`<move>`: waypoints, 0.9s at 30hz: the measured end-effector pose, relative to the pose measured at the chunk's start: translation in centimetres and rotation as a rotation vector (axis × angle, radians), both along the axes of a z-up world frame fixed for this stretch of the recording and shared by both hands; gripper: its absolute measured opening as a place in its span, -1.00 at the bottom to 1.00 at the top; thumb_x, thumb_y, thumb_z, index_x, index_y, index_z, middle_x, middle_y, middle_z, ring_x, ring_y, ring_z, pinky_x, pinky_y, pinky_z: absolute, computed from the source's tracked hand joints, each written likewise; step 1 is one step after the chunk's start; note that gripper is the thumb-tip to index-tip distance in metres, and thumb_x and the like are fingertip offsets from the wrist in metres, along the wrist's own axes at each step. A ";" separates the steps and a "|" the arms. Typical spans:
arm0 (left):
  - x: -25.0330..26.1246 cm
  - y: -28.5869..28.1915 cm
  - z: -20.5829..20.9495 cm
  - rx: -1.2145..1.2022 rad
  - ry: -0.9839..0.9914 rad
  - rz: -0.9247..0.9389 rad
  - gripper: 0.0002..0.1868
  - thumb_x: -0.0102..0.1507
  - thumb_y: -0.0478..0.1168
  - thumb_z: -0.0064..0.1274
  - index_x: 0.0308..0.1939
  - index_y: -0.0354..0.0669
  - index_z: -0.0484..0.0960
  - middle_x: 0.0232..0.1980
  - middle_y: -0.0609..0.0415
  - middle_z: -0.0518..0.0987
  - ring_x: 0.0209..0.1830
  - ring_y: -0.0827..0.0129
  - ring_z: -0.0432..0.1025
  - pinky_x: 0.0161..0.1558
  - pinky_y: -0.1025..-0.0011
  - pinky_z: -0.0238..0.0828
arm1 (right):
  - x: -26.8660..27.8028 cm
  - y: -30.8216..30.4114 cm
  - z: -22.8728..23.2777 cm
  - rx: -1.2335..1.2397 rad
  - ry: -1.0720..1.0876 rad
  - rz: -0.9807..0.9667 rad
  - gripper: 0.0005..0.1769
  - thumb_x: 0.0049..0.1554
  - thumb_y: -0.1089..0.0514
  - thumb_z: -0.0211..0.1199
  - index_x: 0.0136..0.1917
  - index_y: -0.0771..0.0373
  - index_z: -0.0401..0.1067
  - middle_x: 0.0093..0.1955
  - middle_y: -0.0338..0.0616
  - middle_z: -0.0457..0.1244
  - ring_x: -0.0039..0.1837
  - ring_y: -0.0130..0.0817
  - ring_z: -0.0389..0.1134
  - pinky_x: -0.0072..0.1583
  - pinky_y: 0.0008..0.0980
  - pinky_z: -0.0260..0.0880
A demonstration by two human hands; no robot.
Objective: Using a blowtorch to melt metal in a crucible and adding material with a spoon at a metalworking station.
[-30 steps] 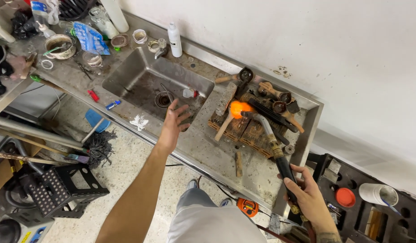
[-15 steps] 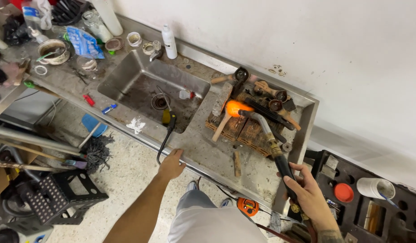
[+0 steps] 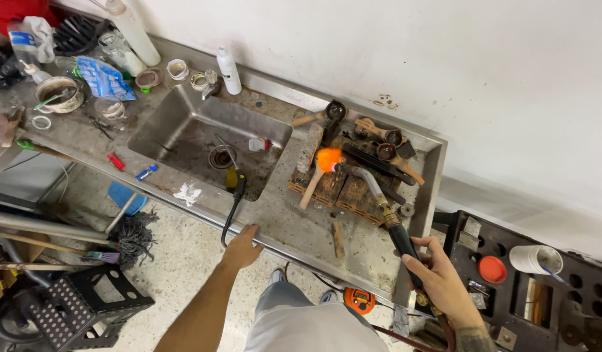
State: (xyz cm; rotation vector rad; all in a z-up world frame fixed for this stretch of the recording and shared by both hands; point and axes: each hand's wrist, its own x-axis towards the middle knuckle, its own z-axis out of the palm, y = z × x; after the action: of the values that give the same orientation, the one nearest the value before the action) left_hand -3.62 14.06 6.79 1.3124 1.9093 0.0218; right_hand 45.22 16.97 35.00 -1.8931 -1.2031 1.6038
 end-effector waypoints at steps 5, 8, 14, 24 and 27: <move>-0.6 0.2 -1.3 0.015 0.016 -0.027 -0.13 0.55 0.04 0.15 0.91 0.14 0.18 0.98 -0.10 0.11 0.92 -0.13 0.15 0.83 -0.07 0.15 | -1.0 0.1 1.4 -0.011 0.015 0.005 -0.69 0.49 0.14 0.28 0.44 0.18 0.39 0.35 0.20 0.63 -0.24 -0.03 0.28 -0.10 -0.06 0.48; -0.8 0.3 -1.5 0.011 0.012 -0.018 -0.15 0.56 0.07 0.13 0.91 0.16 0.19 0.99 -0.08 0.09 0.90 -0.15 0.19 0.81 -0.08 0.19 | -1.0 0.6 1.0 0.013 0.008 -0.003 -0.70 0.51 0.15 0.31 0.45 0.17 0.40 0.11 0.22 0.51 -0.22 0.00 0.35 -0.12 -0.06 0.47; -0.8 0.3 -1.3 0.018 -0.010 -0.010 -0.15 0.56 0.07 0.14 0.90 0.08 0.21 0.97 -0.04 0.14 0.95 -0.04 0.11 0.86 -0.01 0.08 | -0.9 1.0 0.9 0.017 0.001 -0.014 -0.72 0.49 0.14 0.31 0.42 0.18 0.40 0.28 0.14 0.59 -0.17 -0.11 0.30 -0.12 -0.07 0.50; -0.7 0.8 -0.1 0.007 -0.031 0.028 -0.18 0.54 0.00 0.16 0.88 0.04 0.26 0.90 0.05 0.32 0.83 -0.05 0.31 0.78 0.01 0.26 | -0.7 0.3 1.1 -0.032 0.022 0.039 -0.64 0.50 0.13 0.31 0.51 0.17 0.42 0.05 0.22 0.40 -0.25 -0.04 0.23 -0.12 -0.02 0.43; -0.6 0.8 0.2 -0.004 -0.032 0.034 -0.17 0.55 0.00 0.16 0.89 0.06 0.24 0.93 0.04 0.27 0.84 -0.07 0.28 0.80 0.01 0.23 | -0.9 0.7 1.2 -0.019 0.026 0.046 -0.62 0.49 0.13 0.32 0.52 0.19 0.43 0.09 0.25 0.47 -0.26 0.00 0.29 -0.11 -0.02 0.43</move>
State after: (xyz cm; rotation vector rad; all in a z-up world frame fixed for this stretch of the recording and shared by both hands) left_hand -4.20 14.84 6.98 1.2699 1.9040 0.0559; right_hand 44.37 17.66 36.23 -1.8624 -1.2334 1.6644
